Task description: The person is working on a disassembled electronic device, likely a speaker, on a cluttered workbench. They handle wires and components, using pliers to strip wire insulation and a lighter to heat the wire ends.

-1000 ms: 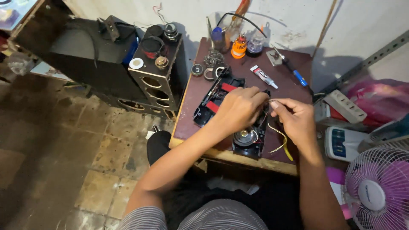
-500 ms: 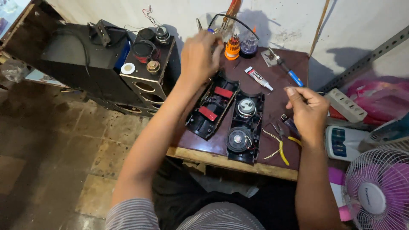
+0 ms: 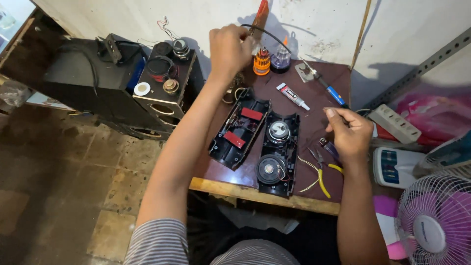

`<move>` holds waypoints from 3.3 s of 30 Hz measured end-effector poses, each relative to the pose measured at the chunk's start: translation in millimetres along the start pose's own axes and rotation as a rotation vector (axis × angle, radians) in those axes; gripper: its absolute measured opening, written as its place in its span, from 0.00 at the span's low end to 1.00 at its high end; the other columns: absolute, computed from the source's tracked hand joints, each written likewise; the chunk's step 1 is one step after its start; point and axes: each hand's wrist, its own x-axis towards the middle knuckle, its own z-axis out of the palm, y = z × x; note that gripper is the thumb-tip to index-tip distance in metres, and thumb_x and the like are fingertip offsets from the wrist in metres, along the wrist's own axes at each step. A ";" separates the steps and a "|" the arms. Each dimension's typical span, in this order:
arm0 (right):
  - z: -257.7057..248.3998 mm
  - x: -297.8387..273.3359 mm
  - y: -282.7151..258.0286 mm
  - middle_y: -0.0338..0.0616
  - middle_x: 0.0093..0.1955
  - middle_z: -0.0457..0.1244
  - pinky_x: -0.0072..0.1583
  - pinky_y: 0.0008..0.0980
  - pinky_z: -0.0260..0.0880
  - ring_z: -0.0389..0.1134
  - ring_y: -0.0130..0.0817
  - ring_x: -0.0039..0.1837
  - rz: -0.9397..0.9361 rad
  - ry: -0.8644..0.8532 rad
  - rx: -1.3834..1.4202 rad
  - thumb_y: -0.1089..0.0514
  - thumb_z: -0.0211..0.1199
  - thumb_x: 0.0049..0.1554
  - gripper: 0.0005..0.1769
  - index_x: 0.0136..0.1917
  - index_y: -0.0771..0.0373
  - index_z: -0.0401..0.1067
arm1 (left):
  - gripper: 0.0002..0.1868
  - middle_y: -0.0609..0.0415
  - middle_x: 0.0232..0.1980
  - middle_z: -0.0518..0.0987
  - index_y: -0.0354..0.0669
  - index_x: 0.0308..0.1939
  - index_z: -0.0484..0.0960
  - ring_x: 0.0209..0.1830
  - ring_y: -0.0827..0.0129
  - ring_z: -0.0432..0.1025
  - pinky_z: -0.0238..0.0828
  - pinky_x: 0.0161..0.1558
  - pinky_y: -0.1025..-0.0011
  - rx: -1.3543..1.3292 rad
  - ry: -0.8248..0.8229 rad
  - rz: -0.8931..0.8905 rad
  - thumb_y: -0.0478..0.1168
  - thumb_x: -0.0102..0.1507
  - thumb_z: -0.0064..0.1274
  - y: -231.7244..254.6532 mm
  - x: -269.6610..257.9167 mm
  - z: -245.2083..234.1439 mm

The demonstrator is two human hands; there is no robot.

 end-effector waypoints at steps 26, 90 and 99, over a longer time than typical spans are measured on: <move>-2.8 -2.6 8.5 0.39 0.32 0.64 0.44 0.25 0.64 0.63 0.23 0.37 -0.039 -0.015 -0.010 0.61 0.63 0.68 0.10 0.56 0.69 0.80 | 0.04 0.57 0.37 0.89 0.48 0.35 0.92 0.40 0.68 0.81 0.78 0.41 0.63 -0.207 -0.045 -0.233 0.41 0.61 0.64 -77.7 11.4 -18.3; 2.7 -0.5 16.6 0.38 0.32 0.64 0.44 0.24 0.63 0.63 0.22 0.38 0.000 -0.035 -0.052 0.60 0.64 0.67 0.09 0.55 0.67 0.81 | 0.17 0.41 0.72 0.61 0.44 0.54 0.83 0.55 0.52 0.70 0.75 0.56 0.51 -0.072 -0.147 0.185 0.25 0.64 0.63 -92.2 -27.7 -50.4; 2.4 -0.6 20.4 0.38 0.33 0.64 0.45 0.24 0.63 0.63 0.22 0.39 -0.017 -0.049 -0.060 0.60 0.64 0.68 0.09 0.56 0.67 0.80 | 0.02 0.50 0.47 0.75 0.43 0.36 0.87 0.48 0.55 0.68 0.65 0.44 0.59 0.293 -0.125 0.452 0.36 0.61 0.65 -88.6 -18.6 -43.0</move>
